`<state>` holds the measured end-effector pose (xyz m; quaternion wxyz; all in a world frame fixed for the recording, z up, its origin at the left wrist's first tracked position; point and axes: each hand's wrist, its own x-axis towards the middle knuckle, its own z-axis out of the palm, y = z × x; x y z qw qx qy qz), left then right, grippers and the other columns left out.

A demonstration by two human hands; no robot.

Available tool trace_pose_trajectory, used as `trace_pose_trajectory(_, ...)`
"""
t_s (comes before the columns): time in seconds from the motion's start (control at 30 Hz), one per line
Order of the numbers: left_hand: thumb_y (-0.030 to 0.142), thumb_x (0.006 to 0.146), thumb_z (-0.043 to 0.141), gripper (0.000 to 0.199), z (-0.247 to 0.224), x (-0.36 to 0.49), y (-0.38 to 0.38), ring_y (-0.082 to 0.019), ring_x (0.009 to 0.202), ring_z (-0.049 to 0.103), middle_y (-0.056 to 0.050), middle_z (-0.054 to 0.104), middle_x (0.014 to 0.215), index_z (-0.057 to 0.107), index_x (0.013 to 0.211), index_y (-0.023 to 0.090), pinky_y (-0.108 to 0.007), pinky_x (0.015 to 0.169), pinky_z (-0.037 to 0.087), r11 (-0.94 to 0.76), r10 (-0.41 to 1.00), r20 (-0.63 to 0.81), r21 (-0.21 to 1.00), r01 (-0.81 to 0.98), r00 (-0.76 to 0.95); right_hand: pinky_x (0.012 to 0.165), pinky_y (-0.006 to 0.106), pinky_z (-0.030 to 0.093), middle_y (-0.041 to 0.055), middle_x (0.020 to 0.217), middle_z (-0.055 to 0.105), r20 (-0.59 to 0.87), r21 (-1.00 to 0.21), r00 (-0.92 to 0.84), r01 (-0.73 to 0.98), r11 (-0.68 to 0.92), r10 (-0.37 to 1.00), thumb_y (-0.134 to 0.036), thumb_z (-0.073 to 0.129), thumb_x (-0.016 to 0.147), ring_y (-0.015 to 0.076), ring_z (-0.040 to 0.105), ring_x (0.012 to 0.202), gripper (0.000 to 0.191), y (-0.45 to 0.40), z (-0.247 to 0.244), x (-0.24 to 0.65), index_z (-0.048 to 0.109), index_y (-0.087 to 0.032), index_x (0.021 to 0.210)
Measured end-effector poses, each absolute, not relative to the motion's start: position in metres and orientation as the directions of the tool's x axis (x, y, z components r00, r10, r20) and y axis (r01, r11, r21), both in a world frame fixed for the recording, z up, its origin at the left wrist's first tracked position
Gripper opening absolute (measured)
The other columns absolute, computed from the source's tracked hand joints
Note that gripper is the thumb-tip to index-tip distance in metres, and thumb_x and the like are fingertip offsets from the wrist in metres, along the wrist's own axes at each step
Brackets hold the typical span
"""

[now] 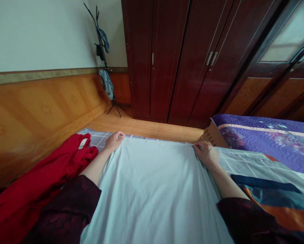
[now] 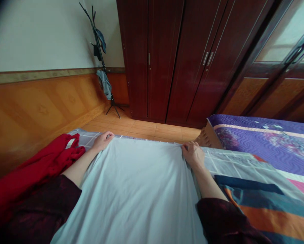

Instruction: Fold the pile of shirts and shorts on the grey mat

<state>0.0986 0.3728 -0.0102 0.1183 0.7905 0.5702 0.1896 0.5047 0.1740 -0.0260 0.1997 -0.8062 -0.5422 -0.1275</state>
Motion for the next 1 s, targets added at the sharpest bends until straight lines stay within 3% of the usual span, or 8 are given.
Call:
trace_pose_trajectory(0.17,0.029,0.084,0.051,0.041,0.019,0.072,0.339,-0.019,0.099,0.063,-0.010,0.066,0.112,0.052,0.123,0.015,-0.026,0.084,0.045,-0.312,0.948,0.071,0.400,0.862,0.310,0.070,0.030,0.043,0.0072,0.090,0.069,0.431,-0.168,0.376,0.927,-0.336,0.820,-0.029,0.049,0.085,0.0225,0.060,0.090,0.022,0.173,-0.024,0.504,0.070,-0.020,0.084)
trace_pose_trajectory(0.3,0.025,0.080,0.052,0.033,0.030,0.027,0.255,-0.021,0.092,0.064,-0.008,0.068,0.099,0.056,0.112,0.016,-0.028,0.081,0.045,-0.304,0.946,0.014,0.380,0.873,0.324,0.064,0.030,0.042,0.0089,0.089,0.069,0.418,-0.152,0.399,0.916,-0.370,0.816,-0.029,0.046,0.086,0.0235,0.061,0.088,0.027,0.174,-0.022,0.501,0.070,-0.019,0.083)
trace_pose_trajectory(0.47,0.028,0.084,0.045,0.012,0.012,-0.023,0.148,-0.018,0.086,0.061,-0.004,0.062,0.094,0.054,0.088,0.021,-0.027,0.076,0.043,-0.269,0.959,0.020,0.372,0.888,0.282,0.065,0.030,0.042,0.0129,0.087,0.068,0.353,-0.098,0.397,0.916,-0.389,0.847,-0.027,0.041,0.088,0.0253,0.062,0.089,0.030,0.175,-0.013,0.495,0.070,-0.016,0.085)
trace_pose_trajectory(0.63,0.032,0.086,0.044,0.014,0.004,-0.038,0.122,-0.017,0.082,0.060,-0.001,0.061,0.086,0.052,0.080,0.023,-0.027,0.075,0.042,-0.253,0.965,0.067,0.485,0.837,0.253,0.061,0.034,0.044,0.0150,0.073,0.067,0.218,-0.055,0.371,0.928,-0.368,0.903,-0.018,0.051,0.080,0.0278,0.064,0.074,0.018,0.181,0.020,0.484,0.069,-0.015,0.075)
trace_pose_trajectory(0.7,0.033,0.083,0.052,0.011,0.006,-0.038,0.125,-0.016,0.081,0.059,0.001,0.061,0.084,0.052,0.079,0.023,-0.025,0.073,0.041,-0.266,0.959,0.056,0.505,0.821,0.276,0.066,0.036,0.046,0.0161,0.080,0.068,0.204,-0.056,0.337,0.941,-0.333,0.919,-0.013,0.056,0.074,0.0301,0.064,0.082,0.013,0.187,0.036,0.466,0.069,-0.015,0.074)
trace_pose_trajectory(0.8,0.027,0.080,0.054,0.008,0.010,-0.037,0.128,-0.014,0.077,0.059,0.002,0.060,0.081,0.051,0.075,0.022,-0.023,0.068,0.037,-0.288,0.951,0.042,0.481,0.828,0.306,0.080,0.036,0.047,0.0141,0.100,0.067,0.219,-0.095,0.239,0.970,-0.223,0.946,-0.012,0.057,0.076,0.0282,0.060,0.102,0.019,0.205,0.051,0.415,0.070,-0.017,0.089)
trace_pose_trajectory(0.9,0.024,0.084,0.049,0.011,0.009,-0.038,0.128,-0.013,0.076,0.059,0.002,0.061,0.080,0.052,0.073,0.021,-0.023,0.067,0.035,-0.281,0.953,0.037,0.480,0.831,0.301,0.088,0.034,0.046,0.0089,0.108,0.065,0.198,-0.169,0.129,0.981,-0.096,0.972,-0.019,0.054,0.087,0.0204,0.059,0.104,0.021,0.233,0.049,0.346,0.066,-0.019,0.105)
trace_pose_trajectory(1.0,0.025,0.087,0.047,0.012,0.008,-0.041,0.128,-0.014,0.078,0.060,0.002,0.062,0.081,0.052,0.077,0.021,-0.023,0.067,0.035,-0.271,0.954,0.026,0.507,0.819,0.299,0.087,0.041,0.050,0.0071,0.115,0.060,0.158,-0.228,0.043,0.974,-0.006,0.987,-0.034,0.056,0.091,0.0195,0.059,0.100,0.027,0.267,0.040,0.280,0.059,-0.017,0.112)
